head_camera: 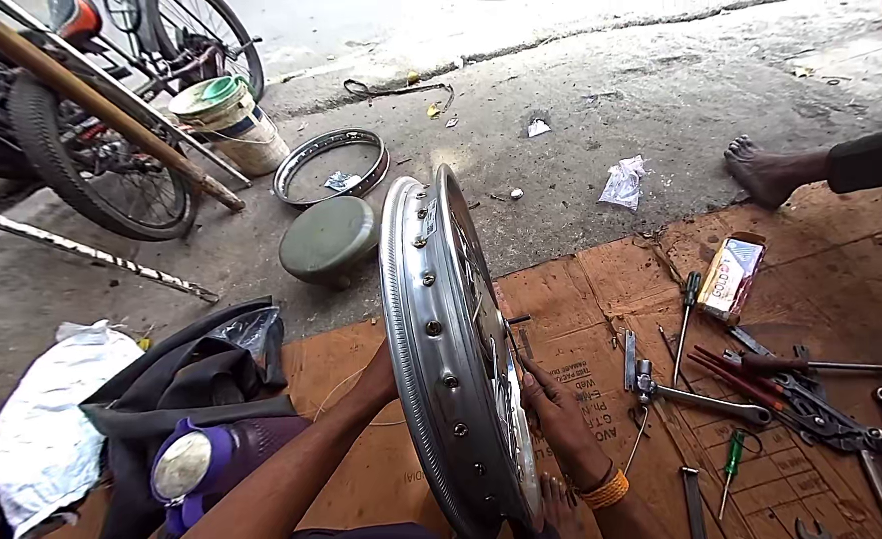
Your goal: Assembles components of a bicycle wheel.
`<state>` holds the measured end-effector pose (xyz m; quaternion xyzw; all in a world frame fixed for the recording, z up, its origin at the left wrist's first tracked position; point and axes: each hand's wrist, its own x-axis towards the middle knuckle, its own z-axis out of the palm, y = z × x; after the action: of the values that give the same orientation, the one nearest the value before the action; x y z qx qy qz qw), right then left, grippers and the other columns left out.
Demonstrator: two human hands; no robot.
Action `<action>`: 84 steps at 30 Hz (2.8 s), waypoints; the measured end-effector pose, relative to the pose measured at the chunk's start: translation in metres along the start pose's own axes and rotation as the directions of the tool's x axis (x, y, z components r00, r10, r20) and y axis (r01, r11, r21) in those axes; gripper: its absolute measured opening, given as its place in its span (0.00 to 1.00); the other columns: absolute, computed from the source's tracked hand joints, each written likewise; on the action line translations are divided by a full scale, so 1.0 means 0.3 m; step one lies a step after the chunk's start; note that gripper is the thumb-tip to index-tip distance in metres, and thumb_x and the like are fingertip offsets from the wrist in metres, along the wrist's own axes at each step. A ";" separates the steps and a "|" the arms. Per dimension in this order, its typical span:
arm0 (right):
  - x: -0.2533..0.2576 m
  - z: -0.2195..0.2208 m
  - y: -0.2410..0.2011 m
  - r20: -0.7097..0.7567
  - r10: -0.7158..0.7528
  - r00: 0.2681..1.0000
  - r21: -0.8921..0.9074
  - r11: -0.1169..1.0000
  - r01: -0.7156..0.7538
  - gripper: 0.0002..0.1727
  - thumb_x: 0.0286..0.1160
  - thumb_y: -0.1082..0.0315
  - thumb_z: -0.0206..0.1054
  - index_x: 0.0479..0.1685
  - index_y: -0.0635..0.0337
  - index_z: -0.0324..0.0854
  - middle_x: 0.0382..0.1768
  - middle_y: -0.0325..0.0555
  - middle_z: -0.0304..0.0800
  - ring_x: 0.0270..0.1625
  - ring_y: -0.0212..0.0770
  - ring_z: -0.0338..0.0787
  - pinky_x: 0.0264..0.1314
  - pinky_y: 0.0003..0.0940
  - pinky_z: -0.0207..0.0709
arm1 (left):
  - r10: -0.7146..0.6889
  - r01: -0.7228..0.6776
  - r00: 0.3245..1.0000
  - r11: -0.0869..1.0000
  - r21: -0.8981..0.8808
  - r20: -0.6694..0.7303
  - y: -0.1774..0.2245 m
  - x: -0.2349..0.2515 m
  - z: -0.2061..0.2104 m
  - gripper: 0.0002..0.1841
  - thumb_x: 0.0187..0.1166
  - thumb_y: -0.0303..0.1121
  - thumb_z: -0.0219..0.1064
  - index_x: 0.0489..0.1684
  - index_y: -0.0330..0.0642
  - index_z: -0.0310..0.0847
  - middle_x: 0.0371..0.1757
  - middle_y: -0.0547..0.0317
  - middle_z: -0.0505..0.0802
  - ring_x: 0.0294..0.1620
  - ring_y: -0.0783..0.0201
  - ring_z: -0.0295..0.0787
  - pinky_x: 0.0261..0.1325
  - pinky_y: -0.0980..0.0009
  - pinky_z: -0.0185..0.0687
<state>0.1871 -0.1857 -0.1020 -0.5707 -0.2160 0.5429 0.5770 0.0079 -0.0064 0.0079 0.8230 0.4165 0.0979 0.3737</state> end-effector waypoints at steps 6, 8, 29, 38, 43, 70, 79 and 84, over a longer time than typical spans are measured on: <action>0.069 -0.001 0.091 -0.011 -0.121 0.993 -0.093 0.988 0.119 0.27 0.93 0.58 0.48 0.86 0.55 0.70 0.32 0.40 0.81 0.29 0.33 0.78 0.36 0.31 0.76 | -0.164 0.192 0.973 0.967 -0.170 0.163 0.007 0.021 -0.022 0.15 0.82 0.23 0.64 0.64 0.30 0.76 0.49 0.52 0.90 0.48 0.71 0.86 0.60 0.73 0.80; 0.113 -0.006 0.117 0.007 -0.140 0.990 -0.164 0.977 0.139 0.26 0.93 0.59 0.48 0.87 0.52 0.70 0.41 0.43 0.88 0.40 0.35 0.86 0.51 0.32 0.82 | -0.264 0.331 0.932 0.898 -0.290 0.248 0.011 0.036 -0.029 0.13 0.86 0.22 0.59 0.65 0.33 0.75 0.48 0.54 0.88 0.46 0.70 0.86 0.57 0.71 0.83; 0.178 -0.044 0.119 -0.016 -0.203 0.979 -0.351 0.918 0.184 0.24 0.90 0.61 0.57 0.83 0.43 0.76 0.60 0.41 0.93 0.58 0.34 0.91 0.69 0.39 0.81 | -0.196 0.301 0.941 0.857 -0.418 0.274 -0.023 0.051 -0.021 0.14 0.88 0.21 0.54 0.32 0.36 0.82 0.25 0.61 0.87 0.26 0.71 0.82 0.37 0.72 0.81; 0.195 -0.070 0.113 0.001 -0.245 0.970 -0.413 0.883 0.223 0.24 0.90 0.60 0.56 0.82 0.46 0.77 0.59 0.43 0.93 0.58 0.34 0.91 0.71 0.37 0.81 | -0.116 0.149 0.987 0.927 -0.344 0.115 -0.047 0.044 0.005 0.02 0.80 0.22 0.69 0.38 0.34 0.87 0.31 0.55 0.93 0.31 0.66 0.89 0.42 0.66 0.86; 0.197 -0.065 0.109 0.020 -0.247 0.969 -0.402 0.885 0.234 0.24 0.89 0.61 0.56 0.82 0.50 0.77 0.60 0.44 0.93 0.60 0.34 0.91 0.72 0.36 0.80 | -0.195 0.249 0.963 0.905 -0.346 0.184 -0.044 0.065 0.001 0.09 0.86 0.22 0.61 0.33 0.34 0.85 0.28 0.57 0.89 0.30 0.67 0.85 0.42 0.67 0.81; -0.162 0.114 -0.539 0.055 -0.065 0.996 -0.491 0.867 0.084 0.18 0.84 0.83 0.51 0.66 0.90 0.71 0.64 0.79 0.81 0.57 0.42 0.83 0.66 0.21 0.68 | 0.006 0.055 0.980 0.952 -0.301 0.199 -0.196 0.102 0.020 0.08 0.86 0.35 0.66 0.46 0.41 0.89 0.34 0.61 0.91 0.31 0.70 0.83 0.39 0.69 0.79; -0.270 0.244 -0.772 -0.122 0.111 0.986 -0.446 0.882 -0.155 0.14 0.75 0.91 0.51 0.56 0.93 0.71 0.63 0.78 0.80 0.57 0.41 0.81 0.62 0.15 0.66 | 0.015 0.037 0.979 0.967 -0.254 0.201 -0.195 0.099 0.037 0.09 0.82 0.37 0.72 0.49 0.42 0.86 0.39 0.59 0.91 0.34 0.67 0.86 0.42 0.65 0.83; -0.240 0.215 -0.715 -0.048 0.121 0.991 -0.480 0.868 -0.129 0.16 0.79 0.89 0.49 0.62 0.91 0.70 0.65 0.75 0.80 0.58 0.38 0.81 0.65 0.16 0.65 | -0.047 0.109 0.962 0.969 -0.221 0.267 -0.197 0.101 0.036 0.24 0.94 0.47 0.51 0.42 0.41 0.90 0.29 0.62 0.90 0.26 0.70 0.83 0.36 0.71 0.80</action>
<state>0.1898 -0.1695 0.1328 -0.7137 -0.3021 0.5034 0.3821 -0.0041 0.0330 -0.0455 0.7619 0.3817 0.0225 0.5227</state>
